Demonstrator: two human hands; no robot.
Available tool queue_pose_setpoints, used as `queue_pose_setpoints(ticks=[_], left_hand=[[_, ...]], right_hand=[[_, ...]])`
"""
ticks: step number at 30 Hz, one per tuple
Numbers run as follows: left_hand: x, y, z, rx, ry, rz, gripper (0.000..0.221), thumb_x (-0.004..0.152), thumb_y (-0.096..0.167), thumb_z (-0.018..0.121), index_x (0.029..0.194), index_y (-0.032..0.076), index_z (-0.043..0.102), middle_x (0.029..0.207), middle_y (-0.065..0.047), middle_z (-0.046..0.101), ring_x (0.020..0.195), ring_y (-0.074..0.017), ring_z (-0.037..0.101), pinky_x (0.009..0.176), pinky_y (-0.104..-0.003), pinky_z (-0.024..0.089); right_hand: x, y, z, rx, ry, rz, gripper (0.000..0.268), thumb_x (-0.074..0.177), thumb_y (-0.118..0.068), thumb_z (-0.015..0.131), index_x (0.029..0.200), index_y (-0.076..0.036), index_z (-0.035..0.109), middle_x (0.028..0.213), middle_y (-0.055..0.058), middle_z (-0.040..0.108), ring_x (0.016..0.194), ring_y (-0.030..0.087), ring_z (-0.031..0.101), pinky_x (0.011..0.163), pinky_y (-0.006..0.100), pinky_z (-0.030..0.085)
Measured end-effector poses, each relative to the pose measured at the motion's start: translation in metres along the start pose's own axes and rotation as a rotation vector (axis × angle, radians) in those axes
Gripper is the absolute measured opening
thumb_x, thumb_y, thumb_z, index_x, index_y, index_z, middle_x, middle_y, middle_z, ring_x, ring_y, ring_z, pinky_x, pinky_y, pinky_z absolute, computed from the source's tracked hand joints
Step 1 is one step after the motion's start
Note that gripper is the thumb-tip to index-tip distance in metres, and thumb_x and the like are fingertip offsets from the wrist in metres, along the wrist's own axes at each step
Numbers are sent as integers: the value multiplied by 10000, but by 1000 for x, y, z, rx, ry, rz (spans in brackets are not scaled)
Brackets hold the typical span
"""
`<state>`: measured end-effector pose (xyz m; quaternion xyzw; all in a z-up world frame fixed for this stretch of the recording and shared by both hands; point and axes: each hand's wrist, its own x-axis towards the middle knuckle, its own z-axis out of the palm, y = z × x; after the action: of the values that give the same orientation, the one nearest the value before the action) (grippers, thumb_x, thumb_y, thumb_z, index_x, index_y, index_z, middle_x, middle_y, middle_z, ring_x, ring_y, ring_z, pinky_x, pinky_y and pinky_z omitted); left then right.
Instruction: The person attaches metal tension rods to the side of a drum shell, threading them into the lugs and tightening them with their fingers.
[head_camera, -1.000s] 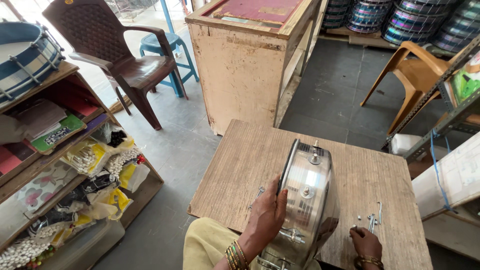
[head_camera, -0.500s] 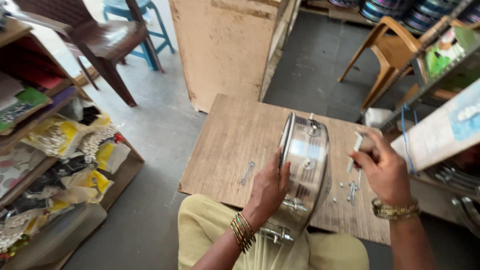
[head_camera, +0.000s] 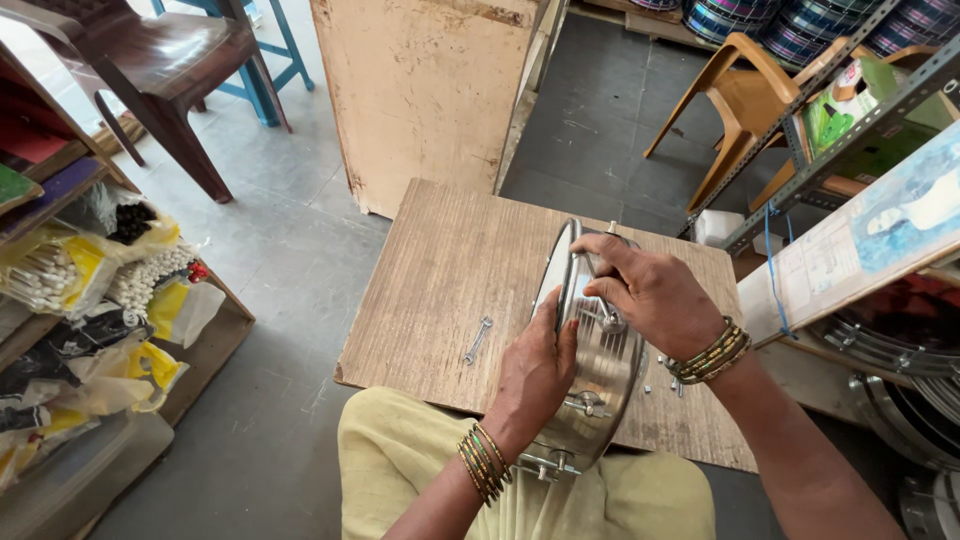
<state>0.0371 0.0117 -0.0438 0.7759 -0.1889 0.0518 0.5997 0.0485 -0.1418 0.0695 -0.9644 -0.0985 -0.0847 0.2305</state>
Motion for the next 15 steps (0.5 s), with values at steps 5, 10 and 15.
queue_pose_setpoints(ticks=[5, 10, 15], left_hand=[[0, -5, 4, -15, 49, 77, 450, 1029, 203, 551, 1443, 43, 475, 942, -239, 699, 813, -430, 691, 672, -501, 542], [0, -10, 6, 1, 25, 52, 451, 1025, 206, 554, 1427, 16, 479, 902, -223, 704, 779, -410, 701, 652, -486, 548], [1, -6, 3, 16, -18, -13, 541, 1024, 192, 571, 1492, -4, 386, 839, -213, 692, 705, -362, 703, 610, -452, 537]], right_hand=[[4, -2, 1, -156, -86, -125, 457, 858, -200, 714, 1305, -222, 621, 1044, 100, 760, 811, 264, 747, 718, 406, 586], [10, -13, 8, -416, -237, -50, 473, 867, -236, 700, 1331, -276, 615, 1006, 78, 743, 881, 265, 727, 755, 414, 588], [9, -14, 4, -445, -294, 65, 563, 819, -297, 734, 1363, -219, 610, 977, 104, 729, 917, 291, 712, 802, 447, 561]])
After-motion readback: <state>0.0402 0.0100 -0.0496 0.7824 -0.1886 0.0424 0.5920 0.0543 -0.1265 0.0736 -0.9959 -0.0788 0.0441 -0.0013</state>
